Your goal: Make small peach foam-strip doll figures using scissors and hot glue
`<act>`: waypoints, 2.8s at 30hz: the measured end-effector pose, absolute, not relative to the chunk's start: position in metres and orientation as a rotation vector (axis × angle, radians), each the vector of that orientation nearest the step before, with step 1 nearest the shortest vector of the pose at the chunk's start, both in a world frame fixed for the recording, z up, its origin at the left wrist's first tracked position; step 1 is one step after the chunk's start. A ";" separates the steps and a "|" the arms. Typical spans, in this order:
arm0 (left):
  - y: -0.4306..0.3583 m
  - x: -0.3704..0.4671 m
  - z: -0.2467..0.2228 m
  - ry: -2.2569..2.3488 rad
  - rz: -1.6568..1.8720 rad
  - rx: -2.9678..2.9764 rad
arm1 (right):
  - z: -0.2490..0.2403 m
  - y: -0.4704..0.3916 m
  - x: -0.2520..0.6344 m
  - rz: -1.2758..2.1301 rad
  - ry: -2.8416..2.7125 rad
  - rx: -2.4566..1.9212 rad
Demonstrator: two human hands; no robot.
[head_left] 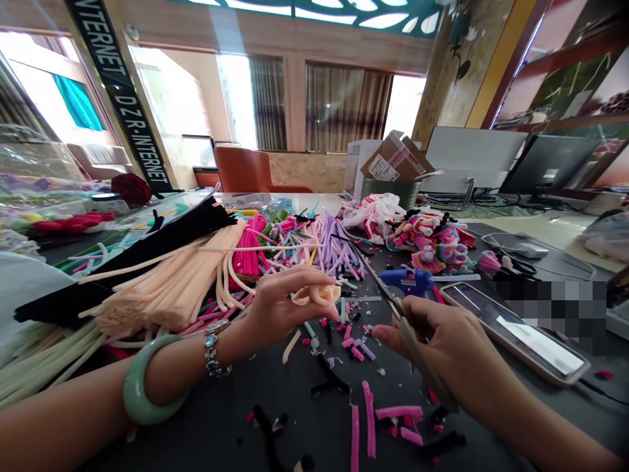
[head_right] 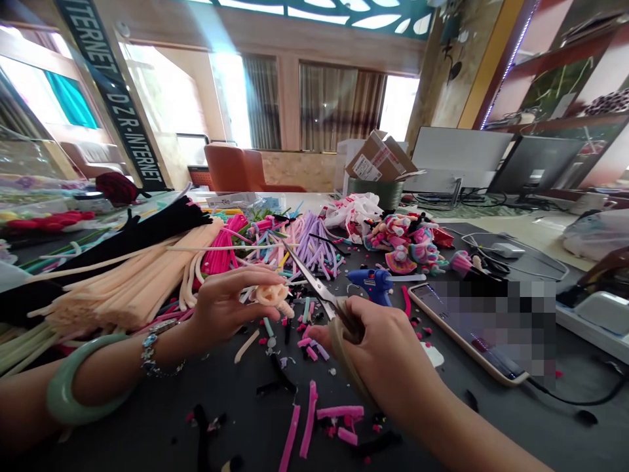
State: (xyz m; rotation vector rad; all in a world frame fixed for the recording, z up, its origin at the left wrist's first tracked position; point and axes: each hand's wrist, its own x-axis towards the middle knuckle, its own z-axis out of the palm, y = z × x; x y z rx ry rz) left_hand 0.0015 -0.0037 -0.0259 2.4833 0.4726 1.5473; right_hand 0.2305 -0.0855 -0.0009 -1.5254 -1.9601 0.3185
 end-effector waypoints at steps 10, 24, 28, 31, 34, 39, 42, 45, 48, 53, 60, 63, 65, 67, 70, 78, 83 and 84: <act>-0.034 0.017 -0.026 0.381 1.521 2.300 | -0.017 -0.093 0.217 1.107 -1.519 -1.189; -0.051 0.030 -0.025 0.336 1.538 2.558 | -0.013 -0.102 0.203 1.070 -1.456 -1.150; -0.048 0.027 -0.022 0.350 1.411 2.573 | -0.014 -0.101 0.205 1.057 -1.465 -1.179; -0.045 0.024 -0.019 0.391 1.326 2.616 | -0.014 -0.100 0.206 1.073 -1.456 -1.185; -0.042 0.022 -0.016 0.356 1.260 2.673 | -0.015 -0.100 0.207 1.089 -1.467 -1.182; -0.039 0.021 -0.018 0.338 1.253 2.639 | -0.016 -0.100 0.208 1.055 -1.486 -1.177; -0.039 0.022 -0.019 0.346 1.248 2.608 | -0.015 -0.098 0.209 1.034 -1.497 -1.162; -0.039 0.022 -0.018 0.354 1.245 2.587 | -0.015 -0.097 0.209 0.997 -1.518 -1.156; -0.039 0.022 -0.018 0.386 1.258 2.574 | -0.014 -0.095 0.209 0.970 -1.526 -1.160; -0.039 0.023 -0.019 0.387 1.259 2.572 | -0.015 -0.093 0.210 0.977 -1.544 -1.138; -0.042 0.023 -0.020 0.402 1.280 2.634 | -0.015 -0.094 0.209 0.975 -1.542 -1.126; -0.042 0.023 -0.020 0.381 1.282 2.634 | -0.014 -0.094 0.209 0.993 -1.533 -1.100; -0.042 0.024 -0.021 0.381 1.279 2.639 | -0.015 -0.094 0.210 0.986 -1.543 -1.089; -0.042 0.024 -0.021 0.405 1.277 2.659 | -0.017 -0.093 0.211 0.943 -1.572 -1.102; -0.045 0.024 -0.022 0.453 1.282 2.708 | -0.019 -0.093 0.213 0.849 -1.632 -1.165; -0.051 0.025 -0.020 0.517 1.234 2.754 | -0.020 -0.092 0.213 0.675 -1.721 -1.216; -0.048 0.025 -0.020 0.540 1.170 2.761 | -0.021 -0.090 0.213 0.691 -1.698 -1.225; -0.047 0.025 -0.021 0.537 1.149 2.754 | -0.021 -0.089 0.213 0.697 -1.694 -1.222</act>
